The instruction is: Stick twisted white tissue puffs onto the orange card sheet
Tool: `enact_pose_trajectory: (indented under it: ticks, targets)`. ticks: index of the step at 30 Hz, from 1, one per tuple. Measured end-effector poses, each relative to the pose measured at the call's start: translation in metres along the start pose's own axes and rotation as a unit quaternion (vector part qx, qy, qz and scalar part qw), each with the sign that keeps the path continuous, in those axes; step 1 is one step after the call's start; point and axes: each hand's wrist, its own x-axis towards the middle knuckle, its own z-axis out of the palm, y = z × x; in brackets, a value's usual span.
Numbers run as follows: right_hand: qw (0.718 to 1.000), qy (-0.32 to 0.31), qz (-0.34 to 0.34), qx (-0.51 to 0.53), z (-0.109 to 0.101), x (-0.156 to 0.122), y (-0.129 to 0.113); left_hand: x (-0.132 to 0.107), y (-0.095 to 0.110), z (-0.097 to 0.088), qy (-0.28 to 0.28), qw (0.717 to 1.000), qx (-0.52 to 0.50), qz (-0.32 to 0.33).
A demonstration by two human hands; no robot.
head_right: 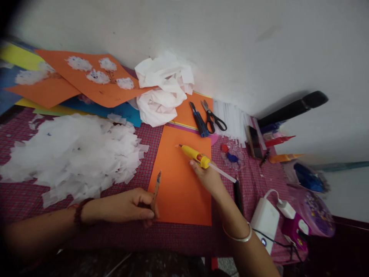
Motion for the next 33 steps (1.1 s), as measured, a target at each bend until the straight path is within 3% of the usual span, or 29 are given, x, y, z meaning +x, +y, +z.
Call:
enact_pose_trajectory:
  ticks: [28, 33]
  targets:
    - [1.0, 0.02, 0.002, -0.016, 0.0023, -0.0023, 0.0014, 0.0013, -0.0017, 0.0019, 0.007, 1.0, -0.003, 0.012]
    - [1.0, -0.004, -0.001, -0.014, 0.0009, -0.0032, 0.0033, 0.0003, 0.0008, 0.0019, 0.004, 1.0, 0.006, 0.012]
